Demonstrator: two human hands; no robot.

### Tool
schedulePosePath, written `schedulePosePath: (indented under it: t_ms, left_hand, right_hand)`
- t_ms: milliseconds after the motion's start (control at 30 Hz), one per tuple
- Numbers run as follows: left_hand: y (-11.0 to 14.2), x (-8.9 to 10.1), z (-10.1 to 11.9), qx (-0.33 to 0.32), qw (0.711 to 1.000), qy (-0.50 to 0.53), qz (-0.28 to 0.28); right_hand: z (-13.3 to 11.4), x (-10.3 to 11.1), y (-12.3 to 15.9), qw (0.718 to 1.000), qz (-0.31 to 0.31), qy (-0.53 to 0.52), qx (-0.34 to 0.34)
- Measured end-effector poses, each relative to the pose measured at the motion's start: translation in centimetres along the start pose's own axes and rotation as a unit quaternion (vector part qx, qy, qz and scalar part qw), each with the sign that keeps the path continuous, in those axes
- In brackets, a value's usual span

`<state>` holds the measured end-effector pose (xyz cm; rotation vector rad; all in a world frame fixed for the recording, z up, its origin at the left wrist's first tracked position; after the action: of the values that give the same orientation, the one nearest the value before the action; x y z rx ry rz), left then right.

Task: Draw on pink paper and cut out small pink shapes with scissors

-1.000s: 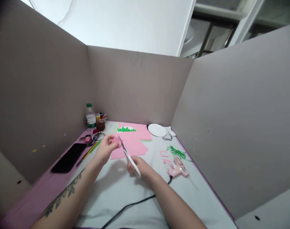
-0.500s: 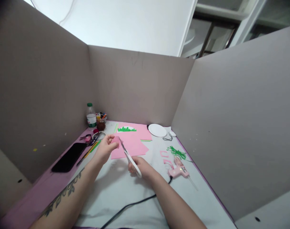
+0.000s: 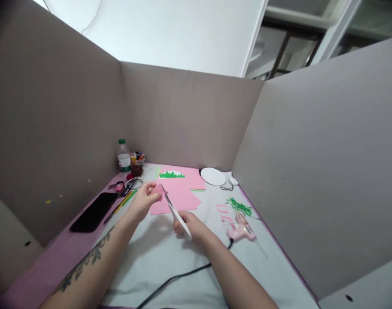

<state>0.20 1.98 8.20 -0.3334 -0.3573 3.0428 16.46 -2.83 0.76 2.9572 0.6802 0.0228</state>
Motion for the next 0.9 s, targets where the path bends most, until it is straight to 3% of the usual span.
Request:
schedulePosePath:
  t_ms: [600, 900]
  left_hand:
    - [0.09, 0.25, -0.10, 0.018, 0.999, -0.042, -0.002]
    - [-0.14, 0.28, -0.43, 0.021, 1.000, -0.010, -0.015]
  right_hand:
    - [-0.13, 0.26, -0.08, 1.000, 0.008, 0.013, -0.026]
    - [-0.17, 0.34, -0.10, 0.999, 0.006, 0.022, -0.035]
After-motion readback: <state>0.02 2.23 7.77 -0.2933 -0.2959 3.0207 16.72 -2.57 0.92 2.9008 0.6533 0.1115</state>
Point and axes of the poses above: each hand's wrist, its own y-axis away from the middle knuckle, its own x-axis out of the back of the hand, z = x × y, the point moved 5 cm from there along -y, towards the middle knuckle, and after that the axes turned 3 degrees about -x, right-handed, at the moved point
